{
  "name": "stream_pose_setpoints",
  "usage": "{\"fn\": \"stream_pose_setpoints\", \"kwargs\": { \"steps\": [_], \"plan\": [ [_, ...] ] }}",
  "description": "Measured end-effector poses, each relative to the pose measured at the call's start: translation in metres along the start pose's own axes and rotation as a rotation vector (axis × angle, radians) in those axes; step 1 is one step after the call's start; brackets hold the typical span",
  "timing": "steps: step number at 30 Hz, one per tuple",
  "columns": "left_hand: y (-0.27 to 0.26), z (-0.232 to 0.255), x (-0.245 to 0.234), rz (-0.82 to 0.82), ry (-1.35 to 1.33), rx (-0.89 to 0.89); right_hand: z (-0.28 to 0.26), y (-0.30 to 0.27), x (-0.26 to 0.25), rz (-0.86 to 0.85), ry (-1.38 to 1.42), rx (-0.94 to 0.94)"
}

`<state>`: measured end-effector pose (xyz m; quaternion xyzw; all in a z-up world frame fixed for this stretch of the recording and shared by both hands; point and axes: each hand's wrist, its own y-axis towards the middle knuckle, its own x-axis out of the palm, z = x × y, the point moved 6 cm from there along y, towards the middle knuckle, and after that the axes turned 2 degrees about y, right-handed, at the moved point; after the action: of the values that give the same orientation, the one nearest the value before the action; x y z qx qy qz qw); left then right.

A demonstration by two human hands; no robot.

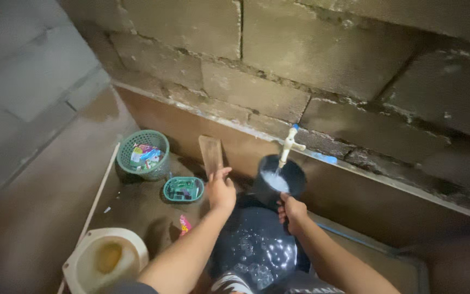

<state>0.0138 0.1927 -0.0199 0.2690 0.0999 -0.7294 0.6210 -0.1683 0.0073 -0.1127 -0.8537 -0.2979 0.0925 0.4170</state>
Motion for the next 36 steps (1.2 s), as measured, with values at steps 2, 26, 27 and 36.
{"fn": "stream_pose_setpoints", "kwargs": {
  "steps": [2, 26, 27, 36],
  "plan": [
    [-0.003, 0.0, -0.005, 0.015, -0.023, -0.007, -0.004, 0.006, 0.0, 0.002, -0.016, -0.039],
    [-0.027, -0.058, -0.064, 0.113, -0.123, -0.114, 0.001, 0.033, 0.028, 0.029, -0.074, -0.043],
    [-0.029, -0.06, -0.067, 0.119, -0.12, -0.138, 0.001, 0.034, 0.03, 0.015, -0.097, -0.059],
    [-0.027, -0.07, -0.087, 0.131, -0.128, -0.167, -0.003, 0.029, 0.043, 0.147, 0.075, -0.011]
  ]
}}
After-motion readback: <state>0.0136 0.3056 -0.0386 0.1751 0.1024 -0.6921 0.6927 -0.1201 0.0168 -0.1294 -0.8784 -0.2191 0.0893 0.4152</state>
